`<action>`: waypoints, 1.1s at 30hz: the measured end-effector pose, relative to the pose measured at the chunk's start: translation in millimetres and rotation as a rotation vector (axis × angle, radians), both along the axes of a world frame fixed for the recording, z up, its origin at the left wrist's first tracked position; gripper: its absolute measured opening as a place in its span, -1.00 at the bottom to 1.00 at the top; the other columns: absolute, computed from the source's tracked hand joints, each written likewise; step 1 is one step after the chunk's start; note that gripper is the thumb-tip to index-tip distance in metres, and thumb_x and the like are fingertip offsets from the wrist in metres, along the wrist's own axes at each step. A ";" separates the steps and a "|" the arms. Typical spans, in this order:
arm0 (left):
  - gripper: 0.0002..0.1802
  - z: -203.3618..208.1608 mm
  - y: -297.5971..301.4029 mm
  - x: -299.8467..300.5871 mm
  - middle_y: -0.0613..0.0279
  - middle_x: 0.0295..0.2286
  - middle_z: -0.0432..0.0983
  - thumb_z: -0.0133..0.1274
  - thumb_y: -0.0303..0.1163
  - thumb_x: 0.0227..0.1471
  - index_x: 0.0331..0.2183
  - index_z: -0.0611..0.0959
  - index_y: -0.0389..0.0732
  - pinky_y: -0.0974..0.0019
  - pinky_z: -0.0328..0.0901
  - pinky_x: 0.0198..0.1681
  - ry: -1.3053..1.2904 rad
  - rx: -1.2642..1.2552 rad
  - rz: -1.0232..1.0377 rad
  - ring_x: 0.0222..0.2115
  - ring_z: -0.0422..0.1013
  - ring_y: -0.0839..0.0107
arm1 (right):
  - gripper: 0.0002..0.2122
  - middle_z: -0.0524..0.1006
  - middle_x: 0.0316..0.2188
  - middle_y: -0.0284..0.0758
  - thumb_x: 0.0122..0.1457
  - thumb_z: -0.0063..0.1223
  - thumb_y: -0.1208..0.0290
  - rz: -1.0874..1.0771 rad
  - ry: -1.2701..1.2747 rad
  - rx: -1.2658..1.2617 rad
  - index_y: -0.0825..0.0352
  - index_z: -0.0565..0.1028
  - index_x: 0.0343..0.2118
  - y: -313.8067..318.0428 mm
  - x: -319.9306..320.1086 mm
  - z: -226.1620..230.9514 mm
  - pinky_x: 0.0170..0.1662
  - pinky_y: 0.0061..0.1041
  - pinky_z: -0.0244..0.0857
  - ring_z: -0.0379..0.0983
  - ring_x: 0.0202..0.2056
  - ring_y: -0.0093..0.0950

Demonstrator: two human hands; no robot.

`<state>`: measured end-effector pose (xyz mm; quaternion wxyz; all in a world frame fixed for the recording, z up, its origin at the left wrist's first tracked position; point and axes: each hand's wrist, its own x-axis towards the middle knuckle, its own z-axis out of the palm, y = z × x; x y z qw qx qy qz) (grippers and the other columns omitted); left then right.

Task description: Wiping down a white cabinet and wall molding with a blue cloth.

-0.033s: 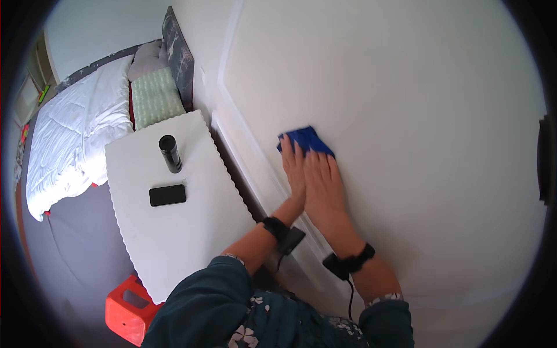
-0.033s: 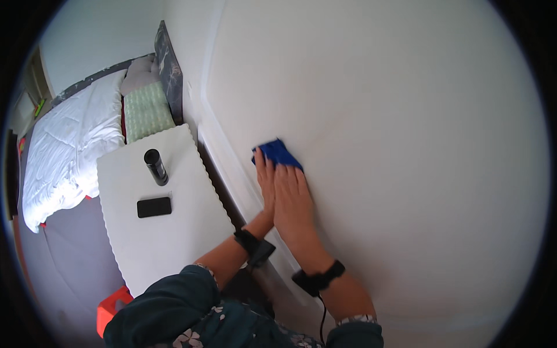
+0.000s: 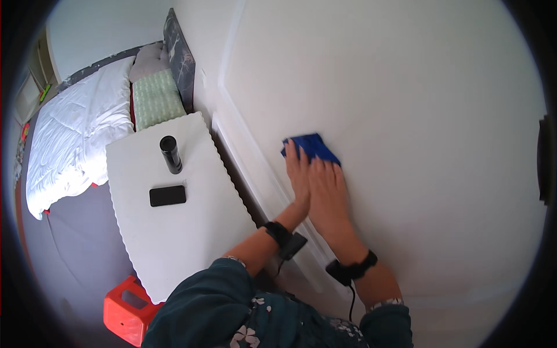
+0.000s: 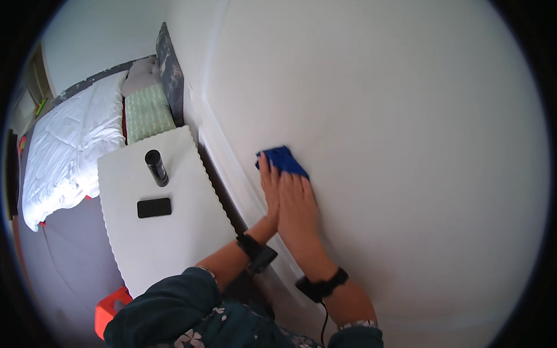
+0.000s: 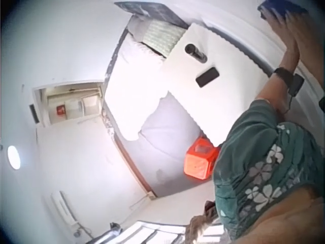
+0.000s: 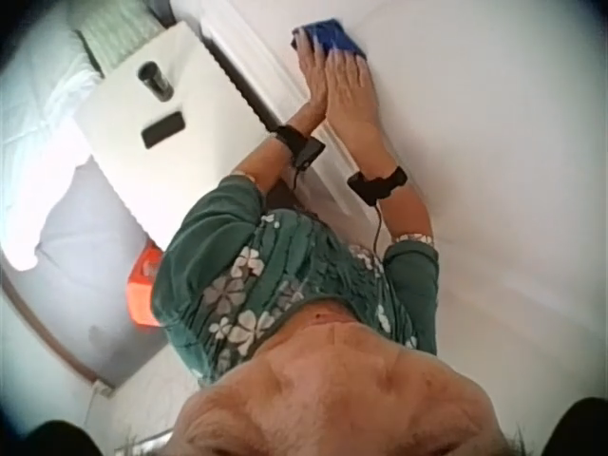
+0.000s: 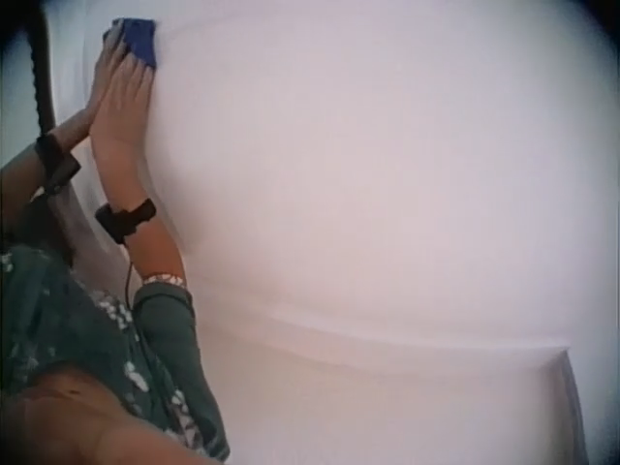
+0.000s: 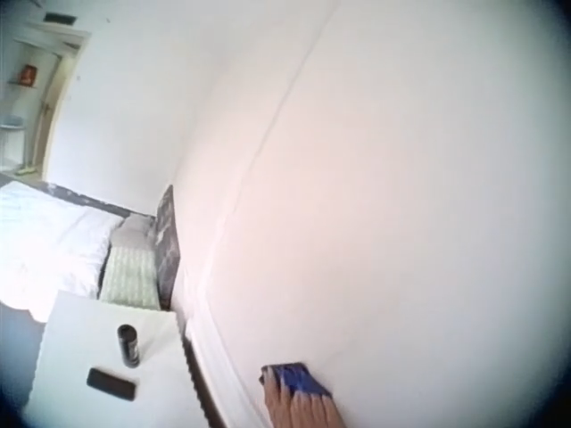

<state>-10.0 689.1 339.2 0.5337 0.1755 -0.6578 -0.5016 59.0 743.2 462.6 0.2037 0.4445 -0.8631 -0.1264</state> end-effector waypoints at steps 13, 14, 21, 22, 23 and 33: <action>-0.40 193.7 -24.1 27.9 -0.25 0.27 -0.11 -0.17 -0.18 0.16 0.14 0.36 -0.34 -0.15 -0.31 0.29 0.259 -0.431 -0.193 0.31 -0.20 -0.10 | -0.45 0.18 0.20 0.11 0.07 -0.17 0.53 -0.150 0.481 -0.212 0.68 0.19 0.15 12.6 22.1 114.1 0.31 -0.05 -0.18 0.08 0.24 0.00; -0.40 195.3 -32.4 21.2 -0.25 0.27 -0.11 -0.17 -0.18 0.16 0.14 0.36 -0.34 -0.15 -0.31 0.29 0.255 -0.428 -0.194 0.31 -0.20 -0.10 | -0.45 0.17 0.21 0.11 0.08 -0.17 0.53 -0.151 0.488 -0.217 0.68 0.17 0.16 4.8 15.7 114.6 0.32 -0.06 -0.21 0.06 0.25 0.00; -0.36 179.7 -107.0 -26.3 -0.11 0.28 -0.09 -0.12 -0.17 0.16 0.19 0.30 -0.30 -0.09 -0.24 0.30 0.210 -0.386 -0.085 0.32 -0.17 -0.02 | -0.43 0.11 0.26 0.04 0.11 -0.19 0.49 -0.130 0.429 -0.189 0.60 0.13 0.22 -69.9 -30.6 100.7 0.35 -0.11 -0.32 -0.06 0.32 -0.10; -0.36 172.0 -118.8 -34.6 -0.11 0.28 -0.09 -0.12 -0.17 0.16 0.19 0.30 -0.30 -0.09 -0.24 0.30 0.204 -0.381 -0.084 0.32 -0.17 -0.02 | -0.43 0.11 0.26 0.04 0.11 -0.19 0.49 -0.127 0.423 -0.183 0.60 0.13 0.22 -81.7 -39.3 96.2 0.35 -0.11 -0.32 -0.06 0.32 -0.10; -0.37 164.0 -131.0 -42.3 -0.11 0.28 -0.08 -0.12 -0.18 0.17 0.20 0.29 -0.29 -0.08 -0.24 0.30 0.188 -0.343 -0.069 0.31 -0.16 -0.01 | -0.43 0.10 0.27 0.01 0.14 -0.21 0.45 -0.111 0.417 -0.144 0.57 0.12 0.23 -93.9 -48.6 90.4 0.36 -0.12 -0.33 -0.07 0.33 -0.13; -0.37 -15.8 -189.9 -102.2 -0.13 0.27 -0.05 -0.12 -0.18 0.21 0.22 0.24 -0.28 -0.03 -0.15 0.29 0.062 -0.025 0.042 0.30 -0.11 -0.02 | -0.45 0.16 0.26 -0.06 0.21 -0.30 0.36 0.088 0.229 0.157 0.52 0.11 0.25 -165.5 -97.1 -16.7 0.40 -0.25 -0.41 -0.07 0.33 -0.24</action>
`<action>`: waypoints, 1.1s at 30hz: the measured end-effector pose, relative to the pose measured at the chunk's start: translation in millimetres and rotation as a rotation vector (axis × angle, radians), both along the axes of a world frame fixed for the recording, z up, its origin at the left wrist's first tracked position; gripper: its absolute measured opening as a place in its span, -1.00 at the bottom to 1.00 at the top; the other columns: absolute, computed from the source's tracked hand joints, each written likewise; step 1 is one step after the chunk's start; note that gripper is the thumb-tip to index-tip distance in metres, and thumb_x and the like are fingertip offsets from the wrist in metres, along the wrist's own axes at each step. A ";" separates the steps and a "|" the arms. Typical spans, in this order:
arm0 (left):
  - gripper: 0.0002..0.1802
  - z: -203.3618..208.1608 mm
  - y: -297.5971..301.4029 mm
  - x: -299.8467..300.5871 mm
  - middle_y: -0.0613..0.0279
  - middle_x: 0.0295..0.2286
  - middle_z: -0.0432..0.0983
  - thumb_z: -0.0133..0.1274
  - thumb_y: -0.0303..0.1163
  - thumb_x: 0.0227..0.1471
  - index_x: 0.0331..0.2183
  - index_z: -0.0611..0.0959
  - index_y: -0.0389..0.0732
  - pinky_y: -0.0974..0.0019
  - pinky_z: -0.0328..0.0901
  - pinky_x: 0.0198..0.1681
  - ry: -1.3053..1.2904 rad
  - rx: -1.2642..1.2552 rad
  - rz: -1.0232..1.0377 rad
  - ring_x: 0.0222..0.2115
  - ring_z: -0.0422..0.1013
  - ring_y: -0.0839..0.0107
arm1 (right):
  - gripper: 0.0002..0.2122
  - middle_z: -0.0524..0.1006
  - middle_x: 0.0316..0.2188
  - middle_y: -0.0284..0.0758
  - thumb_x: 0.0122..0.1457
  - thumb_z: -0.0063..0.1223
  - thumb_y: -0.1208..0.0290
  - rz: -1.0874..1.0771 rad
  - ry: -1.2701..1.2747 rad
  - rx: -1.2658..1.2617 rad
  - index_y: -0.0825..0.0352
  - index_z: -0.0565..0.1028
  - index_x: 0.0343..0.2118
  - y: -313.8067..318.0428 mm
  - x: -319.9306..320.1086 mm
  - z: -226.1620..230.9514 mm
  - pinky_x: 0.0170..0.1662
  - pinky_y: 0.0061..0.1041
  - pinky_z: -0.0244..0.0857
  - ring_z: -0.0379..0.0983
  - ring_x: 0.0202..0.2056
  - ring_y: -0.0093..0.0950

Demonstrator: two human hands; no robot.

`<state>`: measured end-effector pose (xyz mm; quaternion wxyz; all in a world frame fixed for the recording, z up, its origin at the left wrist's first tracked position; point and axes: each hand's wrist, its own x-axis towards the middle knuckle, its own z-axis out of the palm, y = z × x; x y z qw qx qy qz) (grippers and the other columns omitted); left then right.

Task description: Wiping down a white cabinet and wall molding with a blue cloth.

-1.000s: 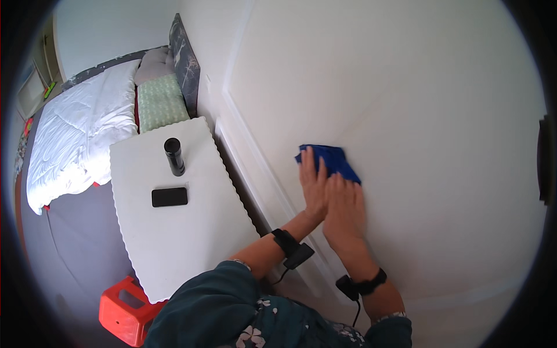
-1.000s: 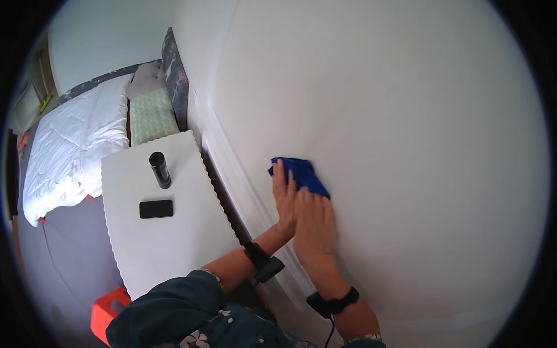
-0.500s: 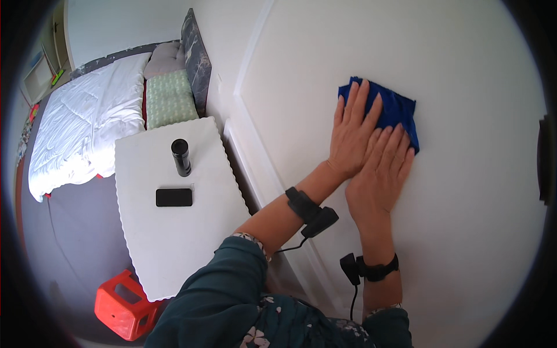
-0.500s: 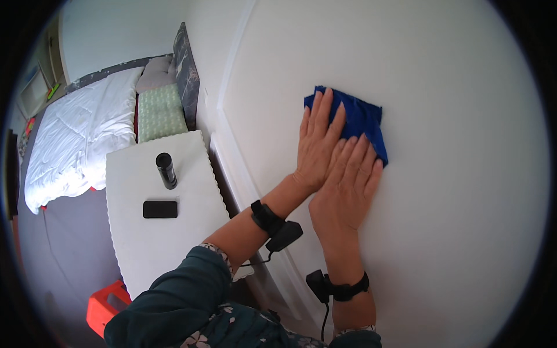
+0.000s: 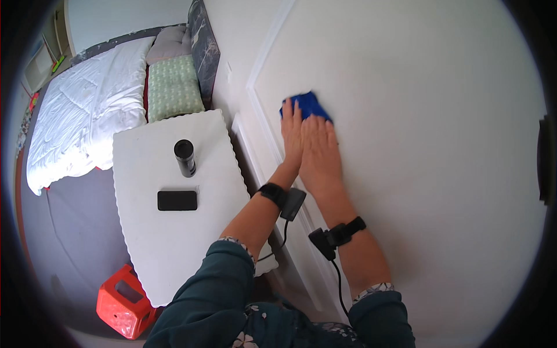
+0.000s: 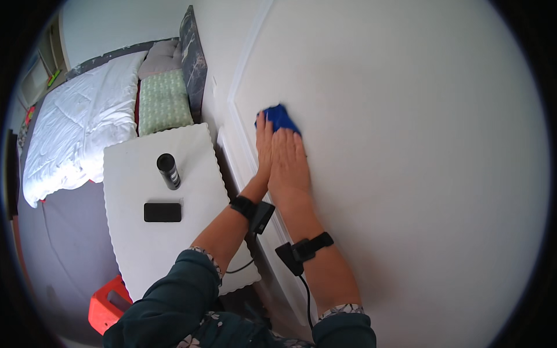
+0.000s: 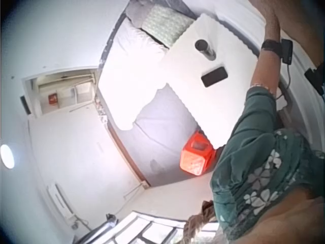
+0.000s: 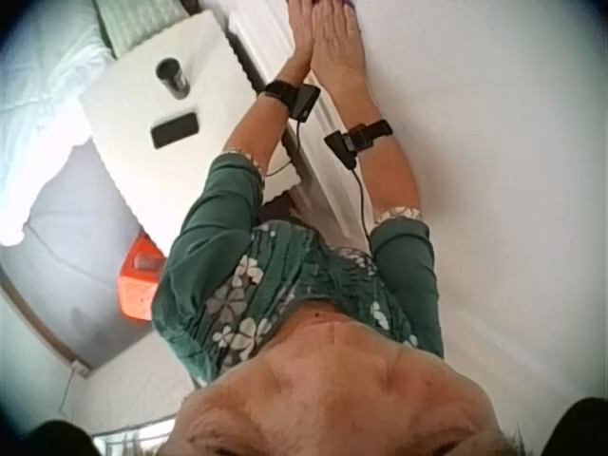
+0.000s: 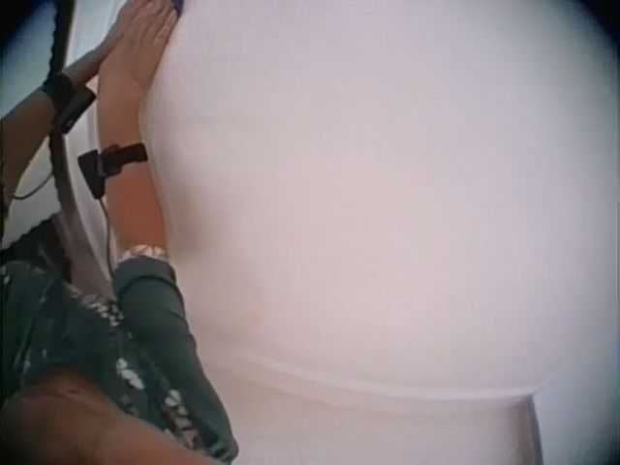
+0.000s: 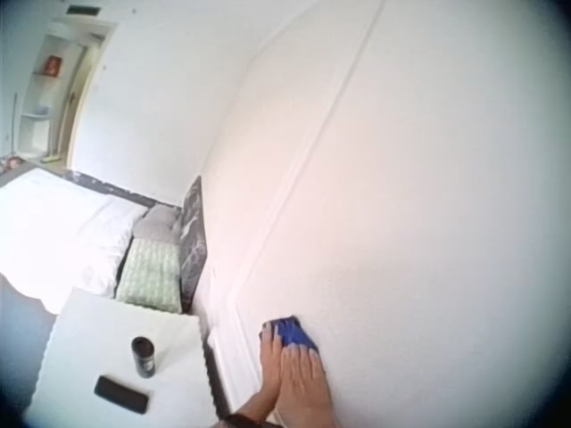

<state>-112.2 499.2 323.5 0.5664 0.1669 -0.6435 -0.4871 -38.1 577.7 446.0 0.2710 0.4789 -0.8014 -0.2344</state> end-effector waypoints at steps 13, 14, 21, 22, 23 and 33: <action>-0.33 110.2 111.3 76.2 -0.16 0.28 -0.13 -0.03 -0.15 0.12 0.15 0.33 -0.37 -0.16 -0.23 0.29 -0.042 -0.084 -0.090 0.32 -0.22 -0.09 | -0.43 0.14 0.25 0.02 0.09 -0.14 0.48 -0.155 -0.045 -0.219 0.54 0.16 0.21 97.4 69.4 64.5 0.37 -0.12 -0.28 -0.01 0.30 -0.08; -0.34 126.2 105.4 76.8 -0.16 0.29 -0.17 -0.10 -0.13 0.15 0.17 0.32 -0.36 -0.16 -0.29 0.30 -0.058 -0.119 -0.138 0.33 -0.28 -0.07 | -0.41 0.13 0.25 0.05 0.07 -0.13 0.50 -0.129 -0.009 -0.265 0.58 0.15 0.20 93.7 71.9 77.0 0.37 -0.09 -0.30 -0.03 0.30 -0.05; -0.35 177.3 31.3 40.0 -0.11 0.30 -0.16 -0.16 -0.18 0.21 0.23 0.22 -0.32 -0.08 -0.27 0.31 0.039 -0.229 -0.128 0.33 -0.24 -0.05 | -0.40 0.08 0.26 0.10 0.08 -0.06 0.48 -0.035 0.116 -0.384 0.62 0.13 0.20 30.7 32.1 109.1 0.35 -0.08 -0.31 -0.07 0.32 -0.02; -0.36 176.4 17.1 29.4 -0.09 0.29 -0.13 -0.15 -0.17 0.20 0.23 0.25 -0.28 -0.10 -0.26 0.30 0.083 -0.195 -0.112 0.32 -0.21 -0.04 | -0.39 0.08 0.26 0.10 0.09 -0.05 0.46 -0.002 0.110 -0.391 0.61 0.12 0.20 17.5 22.6 107.5 0.35 -0.08 -0.32 -0.08 0.32 -0.03; -0.37 174.8 2.7 19.8 -0.07 0.29 -0.09 -0.14 -0.15 0.19 0.22 0.28 -0.24 -0.11 -0.24 0.29 0.125 -0.161 -0.094 0.32 -0.19 -0.03 | -0.39 0.08 0.26 0.10 0.11 -0.04 0.44 0.033 0.104 -0.398 0.61 0.12 0.21 3.4 13.4 105.8 0.35 -0.08 -0.33 -0.08 0.32 -0.03; -0.41 58.7 -108.8 -77.8 -0.03 0.28 -0.03 -0.18 -0.14 0.24 0.19 0.31 -0.25 0.04 -0.11 0.29 -0.077 -0.122 0.074 0.30 -0.12 0.01 | -0.44 0.02 0.33 -0.08 0.23 -0.29 0.37 -0.049 0.091 -0.033 0.47 0.06 0.28 -103.1 -62.7 41.2 0.41 -0.29 -0.51 -0.21 0.38 -0.26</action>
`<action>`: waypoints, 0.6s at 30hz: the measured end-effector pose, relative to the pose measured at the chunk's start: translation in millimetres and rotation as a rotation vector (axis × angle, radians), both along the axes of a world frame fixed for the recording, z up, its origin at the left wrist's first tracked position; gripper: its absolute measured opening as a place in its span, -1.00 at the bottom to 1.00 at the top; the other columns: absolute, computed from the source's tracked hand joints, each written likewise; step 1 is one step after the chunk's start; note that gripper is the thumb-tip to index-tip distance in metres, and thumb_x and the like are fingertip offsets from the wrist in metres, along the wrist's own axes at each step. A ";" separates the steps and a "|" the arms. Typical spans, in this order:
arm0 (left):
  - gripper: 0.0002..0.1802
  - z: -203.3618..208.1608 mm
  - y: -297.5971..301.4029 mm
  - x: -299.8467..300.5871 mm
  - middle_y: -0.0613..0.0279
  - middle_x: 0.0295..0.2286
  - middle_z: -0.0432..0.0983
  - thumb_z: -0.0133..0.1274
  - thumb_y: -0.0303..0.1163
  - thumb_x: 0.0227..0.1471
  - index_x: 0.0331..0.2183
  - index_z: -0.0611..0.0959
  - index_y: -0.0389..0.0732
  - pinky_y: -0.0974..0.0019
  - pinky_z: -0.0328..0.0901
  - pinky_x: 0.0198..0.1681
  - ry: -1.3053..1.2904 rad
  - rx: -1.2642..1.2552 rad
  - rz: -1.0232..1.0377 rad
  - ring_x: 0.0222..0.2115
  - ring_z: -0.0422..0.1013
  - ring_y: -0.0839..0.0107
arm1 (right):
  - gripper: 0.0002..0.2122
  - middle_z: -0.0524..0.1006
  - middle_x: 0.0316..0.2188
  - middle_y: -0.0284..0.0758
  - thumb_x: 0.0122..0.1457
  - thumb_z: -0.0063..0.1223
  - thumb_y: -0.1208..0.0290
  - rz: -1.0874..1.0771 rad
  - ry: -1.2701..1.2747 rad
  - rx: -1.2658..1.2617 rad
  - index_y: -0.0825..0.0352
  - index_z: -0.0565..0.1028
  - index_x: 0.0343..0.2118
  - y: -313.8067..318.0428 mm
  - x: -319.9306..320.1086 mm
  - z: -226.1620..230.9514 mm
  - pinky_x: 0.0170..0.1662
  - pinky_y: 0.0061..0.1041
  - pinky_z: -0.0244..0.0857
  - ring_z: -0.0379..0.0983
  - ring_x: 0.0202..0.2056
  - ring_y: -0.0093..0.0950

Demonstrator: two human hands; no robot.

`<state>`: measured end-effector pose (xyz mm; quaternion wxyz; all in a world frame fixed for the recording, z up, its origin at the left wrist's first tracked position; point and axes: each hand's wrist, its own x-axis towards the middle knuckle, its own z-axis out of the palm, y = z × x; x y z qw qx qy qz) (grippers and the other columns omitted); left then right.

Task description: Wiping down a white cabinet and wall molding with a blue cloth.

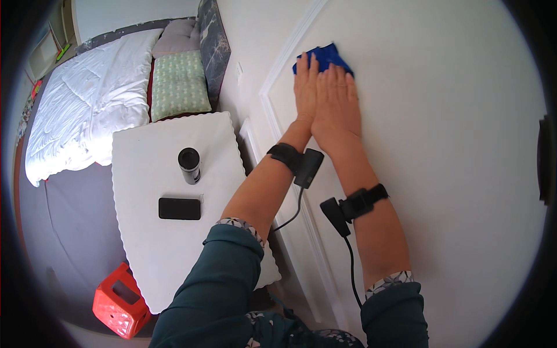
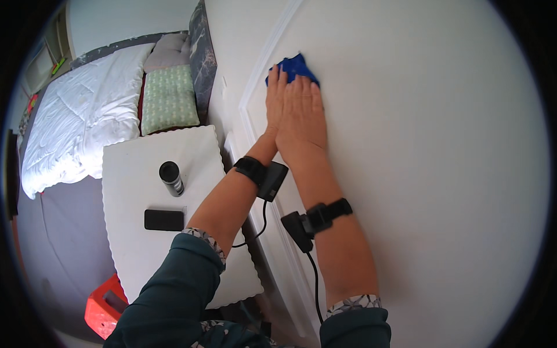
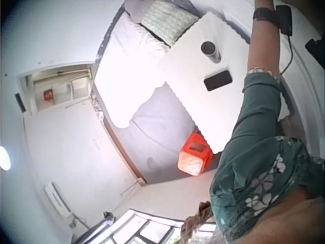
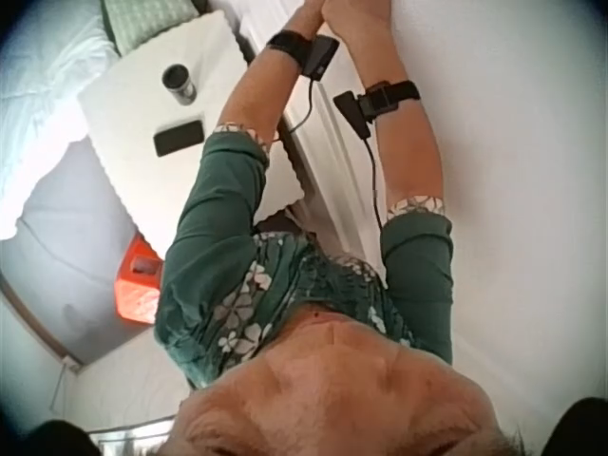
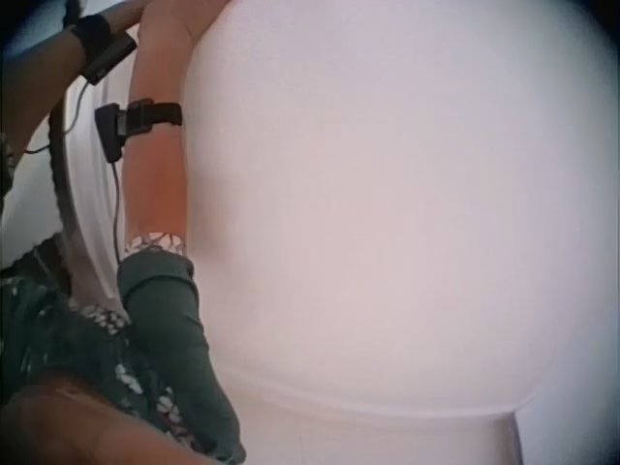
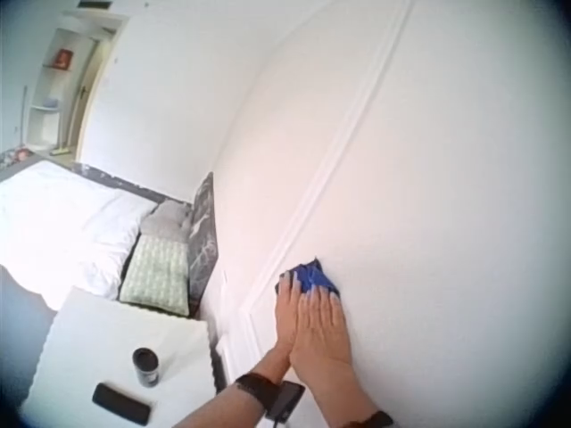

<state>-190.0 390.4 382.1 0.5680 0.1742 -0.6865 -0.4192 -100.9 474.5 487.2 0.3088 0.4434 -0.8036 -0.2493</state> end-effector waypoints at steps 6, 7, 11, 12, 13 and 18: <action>-0.41 -67.5 14.0 13.9 -0.11 0.28 -0.06 -0.28 -0.16 0.27 0.19 0.27 -0.34 0.03 -0.10 0.30 0.204 0.320 -0.163 0.29 -0.11 -0.10 | -0.46 0.04 0.33 -0.12 0.27 -0.37 0.33 -0.015 -0.003 0.187 0.46 0.05 0.29 2.0 -2.4 -50.2 0.41 -0.31 -0.51 -0.20 0.38 -0.31; -0.42 -78.0 20.3 17.8 -0.17 0.27 -0.07 -0.30 -0.18 0.28 0.20 0.26 -0.36 0.03 -0.13 0.31 0.188 0.320 -0.158 0.28 -0.12 -0.13 | -0.46 0.06 0.32 -0.12 0.26 -0.35 0.33 -0.014 -0.034 0.221 0.47 0.06 0.28 5.3 0.1 -55.7 0.41 -0.30 -0.50 -0.18 0.37 -0.31; -0.43 -116.8 43.1 35.7 -0.25 0.26 -0.09 -0.31 -0.26 0.28 0.20 0.22 -0.41 0.03 -0.17 0.32 0.057 0.269 -0.044 0.29 -0.14 -0.13 | -0.46 0.12 0.30 -0.12 0.25 -0.31 0.34 0.040 -0.096 0.293 0.49 0.09 0.27 21.7 18.4 -70.7 0.41 -0.30 -0.46 -0.13 0.36 -0.32; -0.43 -116.1 58.7 38.9 -0.25 0.26 -0.09 -0.31 -0.26 0.28 0.20 0.22 -0.41 0.03 -0.17 0.32 0.062 0.270 -0.060 0.29 -0.14 -0.13 | -0.46 0.12 0.30 -0.12 0.25 -0.31 0.34 0.024 -0.092 0.293 0.49 0.09 0.27 33.9 17.1 -73.7 0.41 -0.30 -0.46 -0.13 0.36 -0.32; -0.45 -115.8 74.7 47.0 -0.28 0.24 -0.07 -0.29 -0.30 0.27 0.18 0.24 -0.44 0.01 -0.18 0.32 0.032 0.209 -0.093 0.28 -0.14 -0.15 | -0.45 0.13 0.29 -0.12 0.25 -0.30 0.34 0.008 -0.108 0.305 0.49 0.09 0.27 46.2 17.6 -78.0 0.41 -0.30 -0.45 -0.12 0.36 -0.32; -0.50 -119.8 135.9 78.5 -0.34 0.20 0.00 -0.20 -0.38 0.20 0.09 0.30 -0.51 0.01 -0.25 0.34 0.158 0.249 -0.160 0.27 -0.16 -0.19 | -0.45 0.15 0.29 -0.12 0.24 -0.30 0.34 0.010 -0.120 0.285 0.49 0.11 0.26 102.6 44.9 -89.2 0.41 -0.30 -0.44 -0.09 0.35 -0.30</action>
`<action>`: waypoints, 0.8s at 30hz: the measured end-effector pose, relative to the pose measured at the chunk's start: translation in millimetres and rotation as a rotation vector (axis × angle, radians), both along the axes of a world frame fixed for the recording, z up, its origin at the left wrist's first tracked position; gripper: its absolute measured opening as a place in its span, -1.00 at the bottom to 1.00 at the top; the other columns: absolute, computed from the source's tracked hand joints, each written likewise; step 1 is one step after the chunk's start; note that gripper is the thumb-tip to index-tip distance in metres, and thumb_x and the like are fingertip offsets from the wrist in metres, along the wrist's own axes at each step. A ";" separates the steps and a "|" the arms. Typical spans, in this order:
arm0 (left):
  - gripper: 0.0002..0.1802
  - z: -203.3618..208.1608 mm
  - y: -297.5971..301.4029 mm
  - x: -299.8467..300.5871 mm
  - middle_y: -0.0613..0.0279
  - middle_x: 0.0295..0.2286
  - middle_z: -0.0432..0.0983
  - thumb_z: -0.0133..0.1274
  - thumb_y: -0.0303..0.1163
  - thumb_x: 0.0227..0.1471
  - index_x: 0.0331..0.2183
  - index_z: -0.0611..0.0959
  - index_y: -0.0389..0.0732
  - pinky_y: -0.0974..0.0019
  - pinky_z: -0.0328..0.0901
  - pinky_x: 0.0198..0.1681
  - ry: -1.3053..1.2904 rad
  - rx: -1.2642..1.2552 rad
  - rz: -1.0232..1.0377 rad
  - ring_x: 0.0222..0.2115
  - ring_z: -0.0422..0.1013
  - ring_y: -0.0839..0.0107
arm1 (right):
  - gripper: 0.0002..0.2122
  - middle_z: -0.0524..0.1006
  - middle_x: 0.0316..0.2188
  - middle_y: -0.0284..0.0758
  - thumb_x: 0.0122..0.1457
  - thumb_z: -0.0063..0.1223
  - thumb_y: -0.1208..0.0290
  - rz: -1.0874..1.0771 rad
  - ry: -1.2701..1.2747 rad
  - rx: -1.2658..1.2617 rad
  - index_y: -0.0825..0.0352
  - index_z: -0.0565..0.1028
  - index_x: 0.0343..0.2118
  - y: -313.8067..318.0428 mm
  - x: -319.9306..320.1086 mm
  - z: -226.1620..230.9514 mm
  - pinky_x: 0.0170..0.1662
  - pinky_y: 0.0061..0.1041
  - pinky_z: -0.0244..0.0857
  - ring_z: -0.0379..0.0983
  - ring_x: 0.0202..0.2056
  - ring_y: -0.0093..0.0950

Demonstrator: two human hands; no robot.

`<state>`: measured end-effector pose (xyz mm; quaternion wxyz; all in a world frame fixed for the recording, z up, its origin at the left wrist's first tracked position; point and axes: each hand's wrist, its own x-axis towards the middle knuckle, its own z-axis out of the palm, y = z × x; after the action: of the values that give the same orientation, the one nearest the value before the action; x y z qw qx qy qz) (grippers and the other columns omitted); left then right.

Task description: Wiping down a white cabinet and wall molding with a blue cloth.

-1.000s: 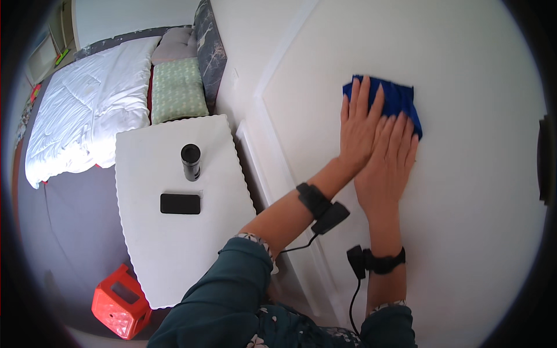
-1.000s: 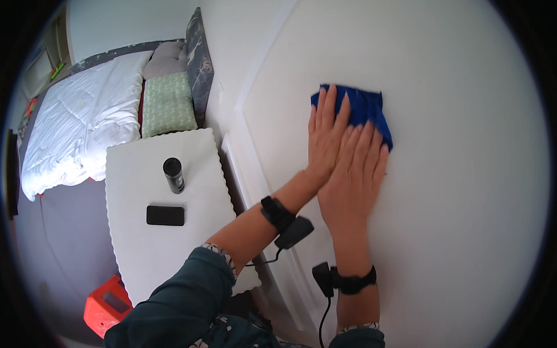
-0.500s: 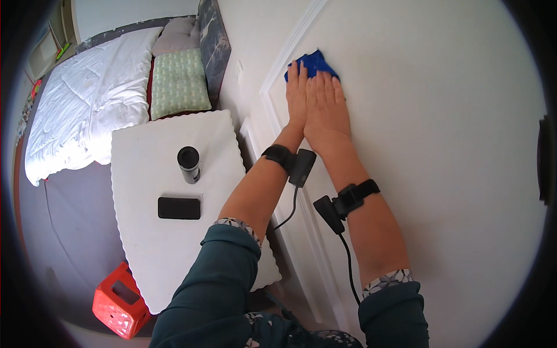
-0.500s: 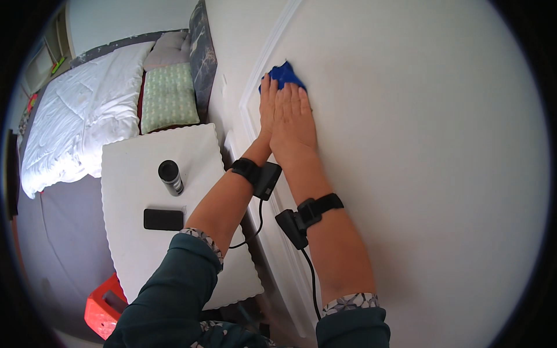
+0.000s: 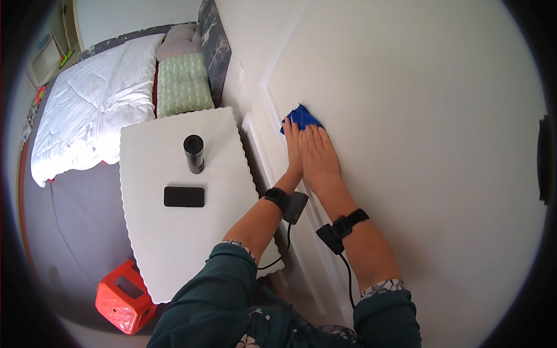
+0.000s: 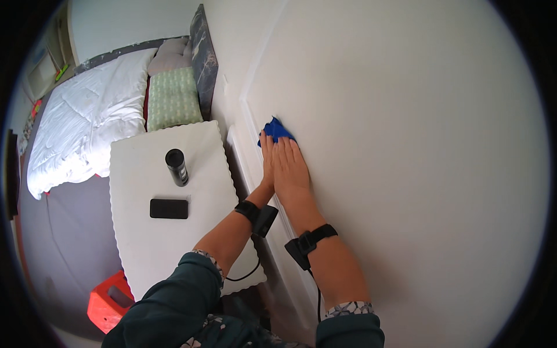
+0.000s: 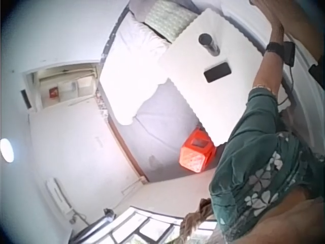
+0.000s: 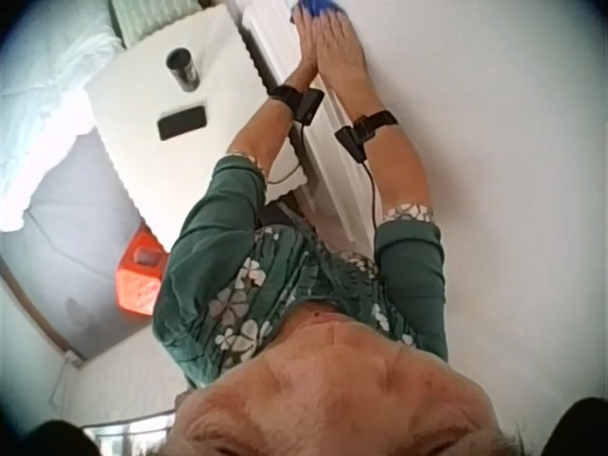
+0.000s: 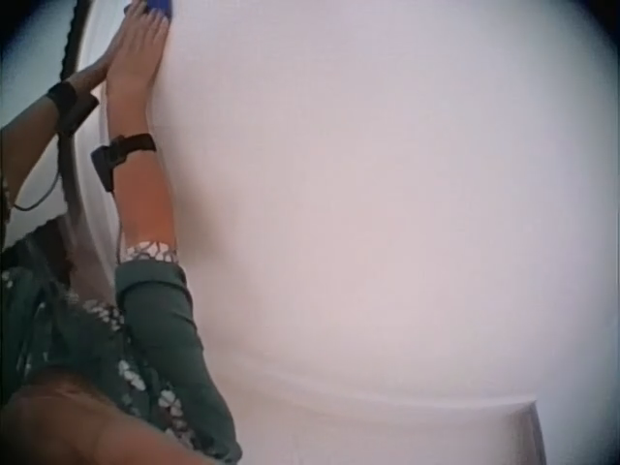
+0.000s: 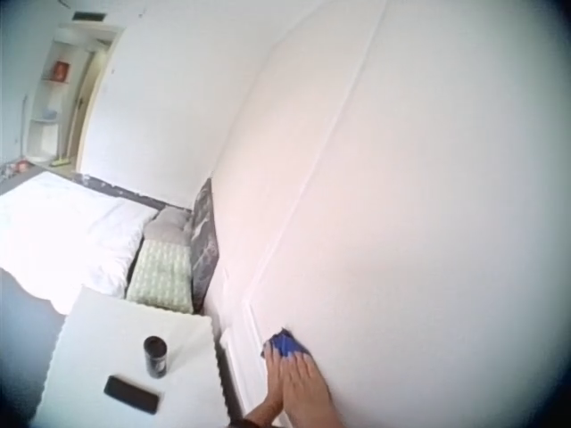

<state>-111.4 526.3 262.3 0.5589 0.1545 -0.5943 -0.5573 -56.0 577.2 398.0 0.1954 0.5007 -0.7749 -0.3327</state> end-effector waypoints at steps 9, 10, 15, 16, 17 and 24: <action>-0.34 -28.5 110.5 68.1 -0.10 0.32 -0.30 -0.37 -0.20 0.31 0.30 -0.08 -0.31 0.02 -0.24 0.32 -0.387 -0.063 -0.010 0.33 -0.28 0.01 | -0.47 0.21 0.25 -0.14 0.22 -0.29 0.33 0.041 0.041 -0.005 0.47 0.19 0.24 115.7 68.5 -8.7 0.39 -0.25 -0.37 -0.02 0.32 -0.26; -0.34 -28.7 130.8 78.5 -0.10 0.32 -0.30 -0.37 -0.20 0.31 0.30 -0.08 -0.31 0.02 -0.24 0.32 -0.388 -0.069 -0.021 0.33 -0.28 0.01 | -0.47 0.24 0.24 -0.14 0.20 -0.27 0.34 0.042 0.022 -0.031 0.47 0.20 0.23 134.3 78.6 -10.6 0.39 -0.25 -0.35 0.00 0.30 -0.25; -0.32 -12.6 237.5 142.5 -0.14 0.31 -0.33 -0.39 -0.18 0.32 0.29 -0.12 -0.34 -0.04 -0.32 0.33 -0.307 -0.016 -0.165 0.33 -0.32 -0.02 | -0.46 0.30 0.19 -0.16 0.15 -0.22 0.38 -0.036 -0.022 -0.145 0.48 0.23 0.21 240.3 133.9 -17.2 0.38 -0.24 -0.28 0.06 0.27 -0.24; -0.32 -7.9 256.0 157.7 -0.15 0.31 -0.34 -0.39 -0.19 0.32 0.29 -0.13 -0.36 -0.04 -0.34 0.34 -0.300 -0.020 -0.199 0.33 -0.34 -0.04 | -0.46 0.30 0.18 -0.15 0.14 -0.21 0.39 -0.060 -0.043 -0.152 0.48 0.23 0.21 262.2 144.5 -20.5 0.38 -0.24 -0.27 0.07 0.27 -0.23; -0.31 -2.9 277.0 175.2 -0.19 0.31 -0.37 -0.39 -0.19 0.32 0.29 -0.14 -0.38 -0.07 -0.35 0.33 -0.253 0.027 -0.285 0.33 -0.37 -0.08 | -0.46 0.30 0.18 -0.15 0.14 -0.21 0.40 -0.087 -0.062 -0.159 0.48 0.23 0.21 284.4 156.0 -22.6 0.38 -0.24 -0.26 0.07 0.27 -0.23; -0.24 17.6 371.6 257.4 -0.33 0.29 -0.39 -0.25 -0.25 0.27 0.27 -0.16 -0.45 -0.17 -0.30 0.30 -0.287 -0.037 -0.365 0.32 -0.36 -0.20 | -0.47 0.34 0.13 -0.13 0.10 -0.15 0.44 -0.217 -0.121 -0.210 0.49 0.27 0.18 379.0 246.8 -2.8 0.34 -0.13 -0.20 0.11 0.25 -0.19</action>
<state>146.0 897.9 279.9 0.3616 0.1119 -0.6959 -0.6103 190.8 956.2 395.2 0.1625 0.4098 -0.8653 -0.2385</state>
